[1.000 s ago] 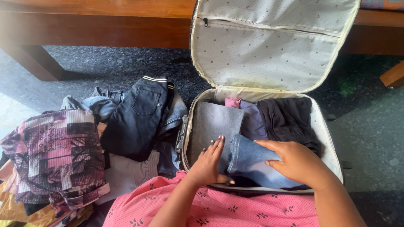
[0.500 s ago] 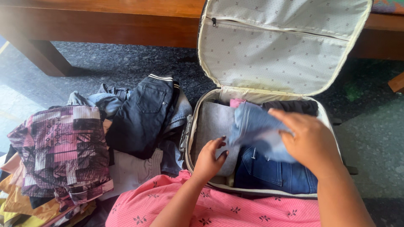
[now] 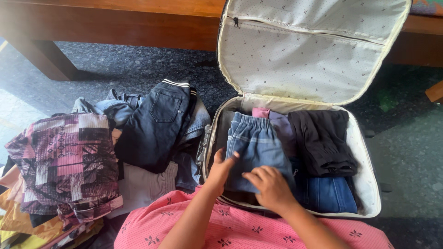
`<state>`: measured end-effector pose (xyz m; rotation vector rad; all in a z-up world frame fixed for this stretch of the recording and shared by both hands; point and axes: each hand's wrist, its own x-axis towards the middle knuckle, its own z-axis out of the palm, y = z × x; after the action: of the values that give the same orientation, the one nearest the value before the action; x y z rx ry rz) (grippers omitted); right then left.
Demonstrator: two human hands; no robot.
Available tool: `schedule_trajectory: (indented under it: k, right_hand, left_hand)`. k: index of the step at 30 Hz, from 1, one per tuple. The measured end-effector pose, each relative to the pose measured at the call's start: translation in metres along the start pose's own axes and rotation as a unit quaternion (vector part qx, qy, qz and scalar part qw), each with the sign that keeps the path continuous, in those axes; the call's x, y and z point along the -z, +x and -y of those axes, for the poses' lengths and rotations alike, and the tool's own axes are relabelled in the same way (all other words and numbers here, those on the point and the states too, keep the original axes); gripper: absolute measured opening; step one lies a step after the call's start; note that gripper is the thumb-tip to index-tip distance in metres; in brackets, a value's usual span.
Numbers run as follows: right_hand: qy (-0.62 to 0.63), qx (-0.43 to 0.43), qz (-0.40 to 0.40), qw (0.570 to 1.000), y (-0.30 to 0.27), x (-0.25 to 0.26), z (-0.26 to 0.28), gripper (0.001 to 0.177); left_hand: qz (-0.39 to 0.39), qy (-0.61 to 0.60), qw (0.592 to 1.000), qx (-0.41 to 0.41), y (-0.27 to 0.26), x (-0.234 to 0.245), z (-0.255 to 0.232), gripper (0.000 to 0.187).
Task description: The person places folded clothes including a grey shirt, purple leggings, and blue jeans into an open suitcase on the floor.
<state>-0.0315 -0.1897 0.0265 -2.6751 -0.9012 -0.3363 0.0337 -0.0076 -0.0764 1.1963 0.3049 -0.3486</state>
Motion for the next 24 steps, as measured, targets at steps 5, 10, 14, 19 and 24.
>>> schedule_trajectory:
  k: [5,10,14,19,24]
  right_hand:
    - [0.103,-0.004,0.026,0.994,-0.007,-0.003,-0.01,0.057]
    - [0.058,-0.217,-0.158,0.962,-0.018,-0.034,-0.047,0.066]
    - [0.349,-0.488,-0.038,0.799,-0.036,-0.056,-0.078,0.08]
    - [0.497,-0.512,-0.007,0.7,-0.048,-0.062,-0.096,0.074]
    - [0.594,-0.592,0.04,0.543,-0.056,-0.062,-0.108,0.071]
  left_hand:
    - [-0.065,0.207,0.976,0.033,-0.008,-0.01,-0.005,0.083]
    - [-0.08,0.176,0.981,0.016,-0.005,-0.008,0.0,0.078]
    - [-0.063,0.163,0.983,0.056,-0.007,-0.006,-0.005,0.072]
    - [-0.051,0.133,0.988,0.059,-0.004,-0.005,-0.005,0.065]
    - [0.014,0.07,0.991,0.111,-0.009,-0.002,-0.011,0.056]
